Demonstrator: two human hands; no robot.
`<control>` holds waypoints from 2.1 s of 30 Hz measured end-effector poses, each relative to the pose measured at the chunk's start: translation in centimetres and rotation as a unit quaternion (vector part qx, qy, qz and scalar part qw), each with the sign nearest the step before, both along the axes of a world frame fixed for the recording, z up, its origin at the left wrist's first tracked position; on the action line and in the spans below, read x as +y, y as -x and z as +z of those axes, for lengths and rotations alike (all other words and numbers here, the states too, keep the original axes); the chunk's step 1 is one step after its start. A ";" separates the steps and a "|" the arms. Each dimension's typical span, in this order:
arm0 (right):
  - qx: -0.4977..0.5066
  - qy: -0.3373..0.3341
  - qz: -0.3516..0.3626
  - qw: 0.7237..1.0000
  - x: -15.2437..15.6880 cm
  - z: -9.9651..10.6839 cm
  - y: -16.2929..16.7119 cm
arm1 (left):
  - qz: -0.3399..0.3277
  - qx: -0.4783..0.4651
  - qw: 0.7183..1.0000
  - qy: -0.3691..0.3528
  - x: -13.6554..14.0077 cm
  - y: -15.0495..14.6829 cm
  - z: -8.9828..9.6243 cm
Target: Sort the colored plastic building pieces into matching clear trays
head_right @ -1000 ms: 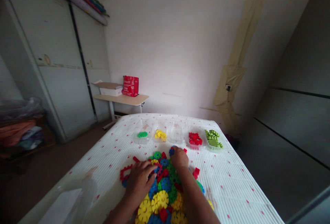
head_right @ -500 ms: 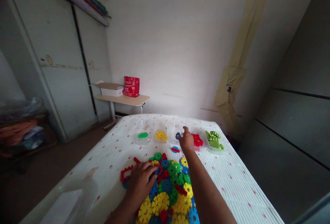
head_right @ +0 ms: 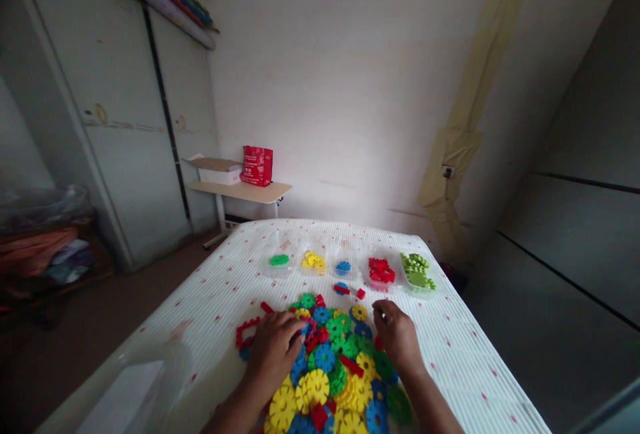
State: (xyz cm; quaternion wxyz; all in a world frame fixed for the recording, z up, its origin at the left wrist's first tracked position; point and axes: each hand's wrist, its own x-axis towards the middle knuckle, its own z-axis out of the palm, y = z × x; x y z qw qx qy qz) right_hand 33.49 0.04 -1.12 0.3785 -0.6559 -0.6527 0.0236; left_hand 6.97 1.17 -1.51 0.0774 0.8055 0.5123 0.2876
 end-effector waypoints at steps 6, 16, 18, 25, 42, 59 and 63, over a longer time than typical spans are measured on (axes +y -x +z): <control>0.033 -0.004 -0.093 0.995 -2.7 -1.4 -4.1 | 0.006 0.003 1.000 -0.016 0.0 0.0 -0.3; 0.043 0.058 -0.091 0.993 -2.8 -0.8 -2.0 | -0.001 0.008 1.000 -0.019 0.1 0.0 -0.4; 0.028 0.071 -0.085 0.993 -2.6 -0.6 -1.2 | -0.005 0.008 1.000 -0.019 0.0 0.0 -0.3; -0.025 0.069 -0.050 0.996 -1.6 -0.4 0.2 | -0.010 0.015 1.000 -0.018 -0.1 0.2 0.0; -0.137 0.164 -0.080 0.974 1.1 0.9 3.1 | -0.016 0.018 1.000 -0.021 0.1 0.2 0.0; -0.171 0.172 -0.117 0.963 1.9 1.6 3.5 | -0.011 0.014 1.000 -0.019 0.0 0.2 -0.1; -0.189 0.197 -0.148 0.951 2.1 2.6 3.6 | -0.011 0.016 1.000 -0.013 0.1 0.2 -0.1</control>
